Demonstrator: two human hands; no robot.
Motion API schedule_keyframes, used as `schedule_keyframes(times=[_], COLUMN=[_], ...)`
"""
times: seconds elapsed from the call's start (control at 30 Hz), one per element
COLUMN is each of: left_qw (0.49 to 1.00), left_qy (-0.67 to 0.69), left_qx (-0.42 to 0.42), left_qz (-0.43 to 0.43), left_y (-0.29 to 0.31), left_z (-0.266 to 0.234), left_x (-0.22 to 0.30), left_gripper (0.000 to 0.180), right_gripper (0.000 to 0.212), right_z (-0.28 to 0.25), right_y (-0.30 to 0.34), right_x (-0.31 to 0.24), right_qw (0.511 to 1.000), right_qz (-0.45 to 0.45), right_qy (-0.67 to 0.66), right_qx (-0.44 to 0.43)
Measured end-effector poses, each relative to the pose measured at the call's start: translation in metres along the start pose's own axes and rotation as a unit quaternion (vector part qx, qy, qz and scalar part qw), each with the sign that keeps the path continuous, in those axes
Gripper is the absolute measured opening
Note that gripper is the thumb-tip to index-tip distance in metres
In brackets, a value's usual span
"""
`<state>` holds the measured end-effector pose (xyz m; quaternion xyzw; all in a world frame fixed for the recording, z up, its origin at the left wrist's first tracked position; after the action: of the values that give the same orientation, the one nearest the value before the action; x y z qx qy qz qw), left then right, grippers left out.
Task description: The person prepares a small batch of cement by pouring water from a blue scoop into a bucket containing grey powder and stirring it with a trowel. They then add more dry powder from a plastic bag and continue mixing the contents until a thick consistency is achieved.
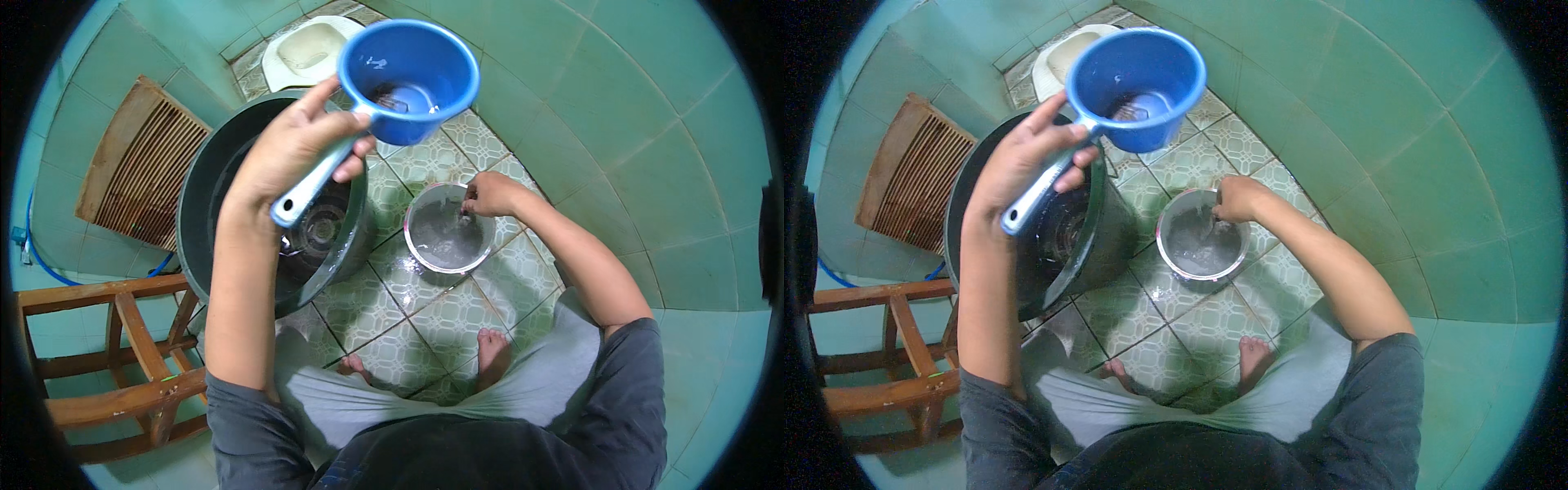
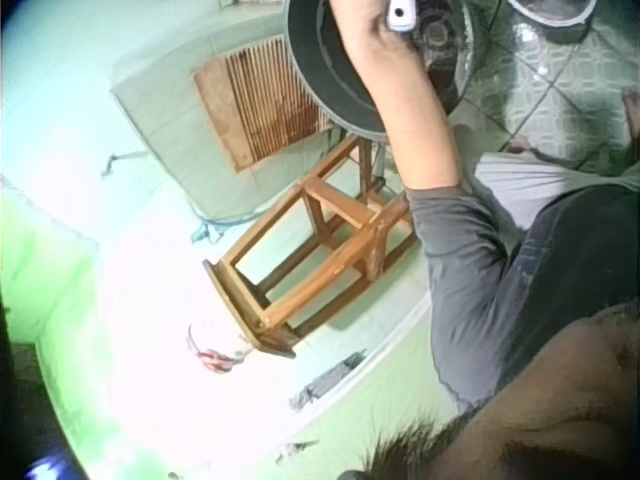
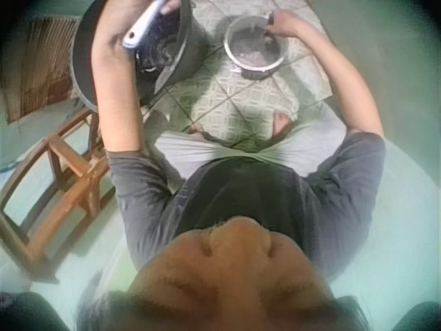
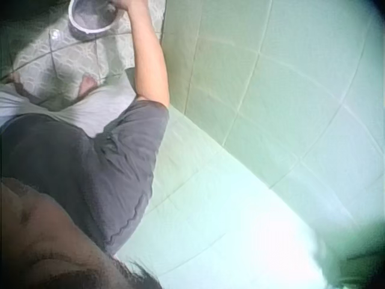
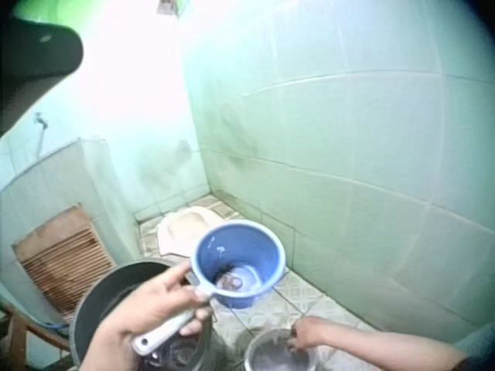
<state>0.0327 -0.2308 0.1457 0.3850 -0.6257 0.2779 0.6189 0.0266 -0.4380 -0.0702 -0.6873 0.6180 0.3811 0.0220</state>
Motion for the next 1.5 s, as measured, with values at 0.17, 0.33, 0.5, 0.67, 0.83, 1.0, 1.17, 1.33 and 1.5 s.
schedule_keyframes(times=[0.17,0.33,0.5,0.67,0.83,1.0,1.17,1.33,1.5], left_qw=[0.994,0.981,0.961,0.952,0.942,0.942,0.931,0.899,0.89], left_qy=[0.069,-0.075,-0.143,-0.135,-0.149,-0.197,-0.245,-0.333,-0.335], left_qx=[0.07,0.179,0.197,0.146,0.069,-0.006,-0.043,-0.095,-0.115], left_qz=[0.056,-0.001,-0.131,-0.234,-0.292,-0.272,-0.267,-0.267,-0.288], left_y=[0.031,0.069,0.094,0.093,0.077,0.059,0.051,0.045,0.036], left_z=[-0.054,-0.108,-0.144,-0.159,-0.159,-0.169,-0.176,-0.171,-0.179], left_x=[0.029,0.012,-0.057,-0.115,-0.156,-0.19,-0.22,-0.21,-0.219], left_gripper=[0.062,0.061,0.065,0.047,0.04,0.032,0.015,0.021,0.028], right_gripper=[0.031,0.029,0.03,0.031,0.059,0.071,0.046,0.048,0.033], right_z=[0.011,0.014,0.013,0.019,0.006,0.012,0.038,0.024,-0.005], right_y=[-0.001,0.003,0.014,0.018,0.018,0.012,0.006,-0.011,-0.03], right_x=[0.007,0.015,0.006,0.01,0.023,0.017,0.017,0.078,0.136], right_qw=[1.0,0.997,0.991,0.981,0.987,0.984,0.996,0.996,0.999], right_qz=[-0.006,0.027,0.04,0.037,0.058,0.017,0.092,0.08,0.002], right_qy=[0.004,0.063,0.129,0.186,0.14,0.147,0.009,0.024,0.028], right_qx=[-0.018,-0.021,-0.013,-0.033,0.057,0.104,0.022,0.042,0.039])
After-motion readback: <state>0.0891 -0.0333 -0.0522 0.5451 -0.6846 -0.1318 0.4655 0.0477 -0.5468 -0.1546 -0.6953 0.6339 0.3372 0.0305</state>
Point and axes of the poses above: each hand's wrist, its own y-axis away from the middle knuckle, its own z-axis out of the palm, x = y × z, the point moved 9 cm from there along -y, towards the middle knuckle, and after that the axes turned 13 degrees about -y, right-handed, at the moved point
